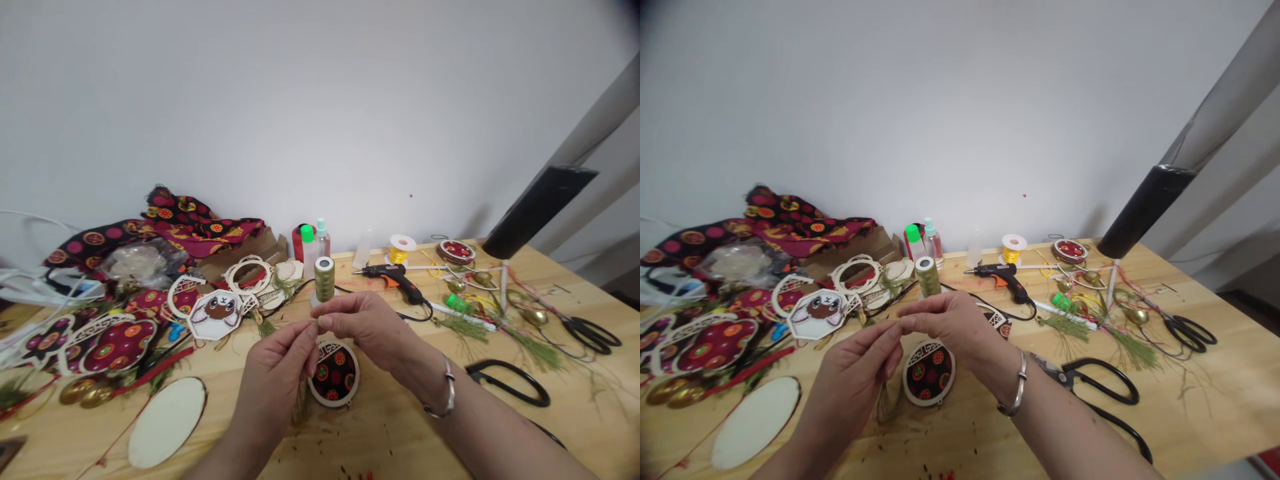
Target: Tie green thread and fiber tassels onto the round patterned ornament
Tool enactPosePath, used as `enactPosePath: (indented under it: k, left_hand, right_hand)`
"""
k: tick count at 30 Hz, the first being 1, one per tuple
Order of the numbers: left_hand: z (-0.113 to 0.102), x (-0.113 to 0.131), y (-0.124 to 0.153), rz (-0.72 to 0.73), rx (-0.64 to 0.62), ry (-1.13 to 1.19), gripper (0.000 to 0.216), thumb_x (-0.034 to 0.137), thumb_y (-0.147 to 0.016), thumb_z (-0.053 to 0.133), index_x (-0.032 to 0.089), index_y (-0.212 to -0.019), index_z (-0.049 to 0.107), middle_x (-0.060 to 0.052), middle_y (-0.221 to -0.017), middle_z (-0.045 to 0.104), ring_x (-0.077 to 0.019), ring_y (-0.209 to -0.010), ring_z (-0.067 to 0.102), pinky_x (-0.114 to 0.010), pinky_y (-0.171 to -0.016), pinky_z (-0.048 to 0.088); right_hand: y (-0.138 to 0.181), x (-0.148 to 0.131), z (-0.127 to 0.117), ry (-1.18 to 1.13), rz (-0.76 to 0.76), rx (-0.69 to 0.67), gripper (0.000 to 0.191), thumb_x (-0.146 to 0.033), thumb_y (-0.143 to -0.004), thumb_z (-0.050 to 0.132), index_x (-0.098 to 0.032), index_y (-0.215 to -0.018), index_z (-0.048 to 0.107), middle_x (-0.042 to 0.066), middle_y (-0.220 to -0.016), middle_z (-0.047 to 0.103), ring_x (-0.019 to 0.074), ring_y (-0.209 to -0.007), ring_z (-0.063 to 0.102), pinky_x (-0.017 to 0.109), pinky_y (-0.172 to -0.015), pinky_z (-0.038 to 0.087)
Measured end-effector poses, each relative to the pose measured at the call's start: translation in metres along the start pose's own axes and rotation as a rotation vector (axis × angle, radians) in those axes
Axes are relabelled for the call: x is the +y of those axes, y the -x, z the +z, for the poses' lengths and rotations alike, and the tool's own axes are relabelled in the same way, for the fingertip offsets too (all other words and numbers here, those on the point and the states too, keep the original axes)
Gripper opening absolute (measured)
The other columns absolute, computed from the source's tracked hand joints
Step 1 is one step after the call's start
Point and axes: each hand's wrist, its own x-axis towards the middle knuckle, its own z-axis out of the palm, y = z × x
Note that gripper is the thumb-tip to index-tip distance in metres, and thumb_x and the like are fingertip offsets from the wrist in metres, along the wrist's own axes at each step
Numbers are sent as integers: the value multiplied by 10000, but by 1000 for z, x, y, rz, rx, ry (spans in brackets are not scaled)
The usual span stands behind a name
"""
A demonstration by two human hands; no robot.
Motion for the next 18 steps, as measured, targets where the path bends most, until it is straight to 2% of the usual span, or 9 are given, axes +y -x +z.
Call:
enactPosePath:
  k: [3,7,13,18]
  left_hand:
    - [0,0,1,-8,-8,-3,239,351,-779,602,160,-640,643,47,-455,425,-83,-470,341,-199,-471,286]
    - [0,3,0,6,-19,45,189,337,-780,601,177,-701,663,33,-523,489,-95,-512,397,-198,-498,322]
    - [-1,2,-8,180,0,-156,162,261,-787,591,194,-653,654,-4,-693,612,-151,-756,538,-223,-732,393]
    - [-8,-6,-17,263,-7,-235,158,270,-801,573,201,-680,647,-4,-763,618,-165,-831,562,-245,-786,384]
  right_hand:
    - [0,-1,0,13,-29,5,50,-181,-586,718,-182,-583,668,-53,-528,582,63,-502,460,246,-597,388]
    - [1,-2,1,132,-154,53,73,-174,-636,679,-174,-586,626,-43,-580,587,78,-575,497,244,-626,394]
    - [5,-10,2,231,-360,74,103,-193,-695,638,-179,-595,614,-30,-590,586,90,-586,527,240,-615,433]
    - [6,-25,2,272,-433,146,107,-187,-681,647,-170,-582,608,-26,-617,590,87,-602,513,241,-614,429]
